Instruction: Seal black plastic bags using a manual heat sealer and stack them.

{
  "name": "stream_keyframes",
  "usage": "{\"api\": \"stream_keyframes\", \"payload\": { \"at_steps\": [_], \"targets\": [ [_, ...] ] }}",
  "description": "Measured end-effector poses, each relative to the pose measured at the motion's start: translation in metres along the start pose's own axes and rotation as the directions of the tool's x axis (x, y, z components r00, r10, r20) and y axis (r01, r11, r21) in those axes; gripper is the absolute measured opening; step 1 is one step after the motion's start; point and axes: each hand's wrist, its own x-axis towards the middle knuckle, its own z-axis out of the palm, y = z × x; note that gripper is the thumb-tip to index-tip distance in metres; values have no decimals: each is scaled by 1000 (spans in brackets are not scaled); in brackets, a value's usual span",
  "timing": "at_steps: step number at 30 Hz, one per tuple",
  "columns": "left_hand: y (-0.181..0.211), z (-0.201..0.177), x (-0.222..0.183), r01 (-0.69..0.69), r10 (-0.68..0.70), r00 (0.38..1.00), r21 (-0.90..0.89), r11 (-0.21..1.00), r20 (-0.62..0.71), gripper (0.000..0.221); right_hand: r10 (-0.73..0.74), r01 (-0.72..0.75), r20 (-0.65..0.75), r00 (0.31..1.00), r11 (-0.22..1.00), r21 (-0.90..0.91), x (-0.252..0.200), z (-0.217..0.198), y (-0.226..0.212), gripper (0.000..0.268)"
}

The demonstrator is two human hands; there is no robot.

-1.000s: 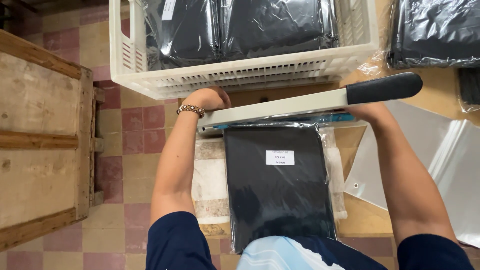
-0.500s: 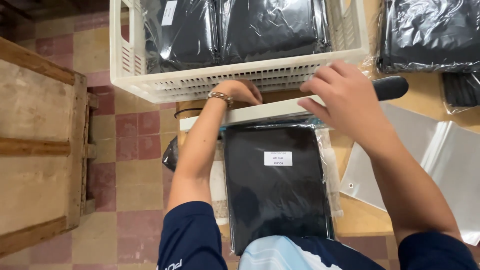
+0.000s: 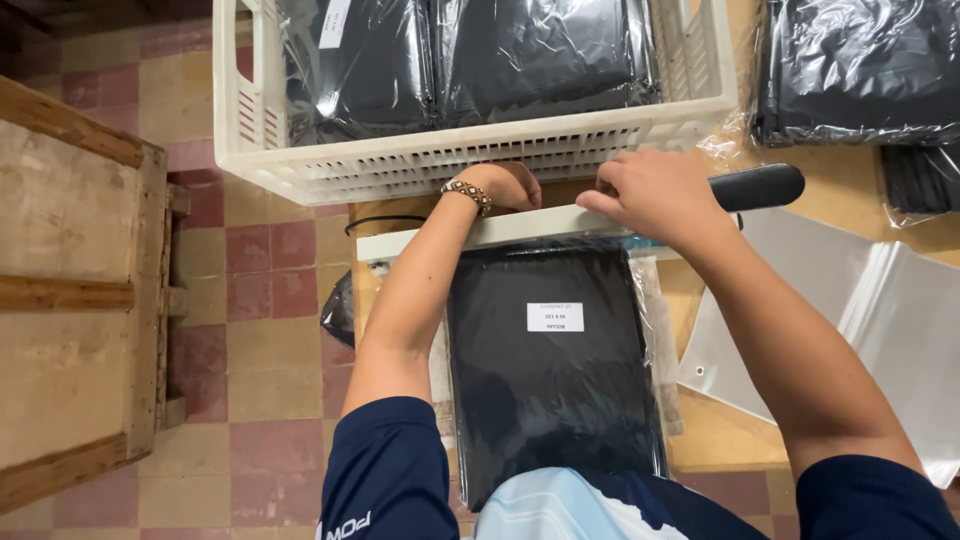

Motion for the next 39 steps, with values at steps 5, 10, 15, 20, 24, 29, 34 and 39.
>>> {"api": "stream_keyframes", "payload": {
  "at_steps": [5,10,15,20,24,29,34,39],
  "targets": [
    [5,5,-9,-5,6,999,22,1000,-37,25,-12,12,-24,1000,1000,18,7,26,13,48],
    [-10,10,4,-17,18,998,9,1000,-62,28,-106,106,-198,974,994,-13,20,76,35,48],
    [-8,11,3,1,-1,999,0,1000,-49,28,-144,127,-374,916,989,-70,29,119,50,49],
    [-11,12,4,10,-9,998,11,1000,-63,26,-138,123,-422,896,990,-63,32,135,55,46],
    [-2,11,-7,20,-16,994,30,999,-105,22,-109,79,-457,883,993,-83,34,148,58,50],
    [36,28,-65,165,-79,911,183,969,-404,23,-59,59,-411,910,998,-12,35,156,58,48],
    [108,110,-162,-85,382,675,448,890,-631,23,30,-10,-283,959,997,72,34,156,58,49],
    [132,211,-173,-162,419,662,427,890,-622,67,21,-5,-227,974,997,71,36,158,58,52]
  ]
}}
